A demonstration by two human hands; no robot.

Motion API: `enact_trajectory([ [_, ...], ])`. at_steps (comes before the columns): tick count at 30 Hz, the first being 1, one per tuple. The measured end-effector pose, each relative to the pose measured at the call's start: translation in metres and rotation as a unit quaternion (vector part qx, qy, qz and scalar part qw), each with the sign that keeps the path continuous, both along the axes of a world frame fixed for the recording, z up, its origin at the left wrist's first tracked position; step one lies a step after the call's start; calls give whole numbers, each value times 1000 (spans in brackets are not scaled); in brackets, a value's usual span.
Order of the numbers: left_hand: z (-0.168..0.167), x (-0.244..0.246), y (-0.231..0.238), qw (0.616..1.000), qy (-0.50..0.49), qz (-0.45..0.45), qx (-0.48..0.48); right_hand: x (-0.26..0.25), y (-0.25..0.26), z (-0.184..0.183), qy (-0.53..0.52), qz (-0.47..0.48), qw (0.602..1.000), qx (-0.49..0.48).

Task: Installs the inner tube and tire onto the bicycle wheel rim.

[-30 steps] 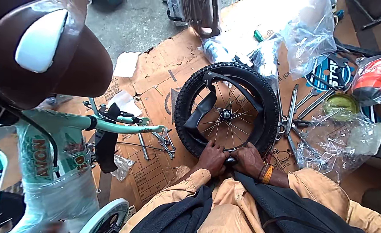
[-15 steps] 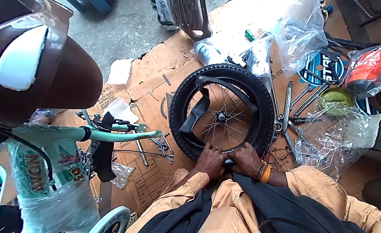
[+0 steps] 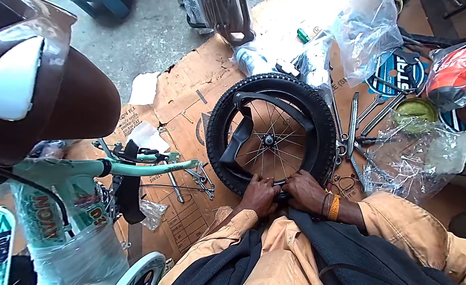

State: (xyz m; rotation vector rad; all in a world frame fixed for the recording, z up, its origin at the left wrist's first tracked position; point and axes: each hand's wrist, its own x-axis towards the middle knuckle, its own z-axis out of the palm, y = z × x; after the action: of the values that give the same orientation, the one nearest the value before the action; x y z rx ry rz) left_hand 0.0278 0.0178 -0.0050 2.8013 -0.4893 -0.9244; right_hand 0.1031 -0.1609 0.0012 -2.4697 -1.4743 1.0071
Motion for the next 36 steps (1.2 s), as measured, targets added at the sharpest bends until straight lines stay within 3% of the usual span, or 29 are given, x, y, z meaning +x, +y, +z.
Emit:
enact_trajectory([
  [13, -6, -10, 2, 998, -39, 45, -19, 8, 9, 13, 49, 26, 994, -96],
  [17, 4, -2, 7, 999, 21, 46, -19, 4, 6, 6, 16, 17, 997, -67],
  [21, 15, 10, 12, 997, 74, 20, -9, 0, 15, 15, 15, -4, 995, -101],
  [27, 11, 11, 19, 997, 62, 1, -55, -9, 29, 22, 38, -30, 992, -120],
  [29, 20, 4, 37, 991, -23, 49, -121, -5, 22, 19, 49, -28, 993, -105],
  [30, 24, -2, 47, 978, -116, 104, -140, -2, 17, 18, 54, -31, 993, -96],
  [33, 30, -9, 68, 870, -342, 334, -120, 1, 12, 9, 58, -42, 994, -82],
  [36, 27, -6, 54, 824, -384, 406, -92, -2, 17, 7, 51, -41, 994, -86],
])
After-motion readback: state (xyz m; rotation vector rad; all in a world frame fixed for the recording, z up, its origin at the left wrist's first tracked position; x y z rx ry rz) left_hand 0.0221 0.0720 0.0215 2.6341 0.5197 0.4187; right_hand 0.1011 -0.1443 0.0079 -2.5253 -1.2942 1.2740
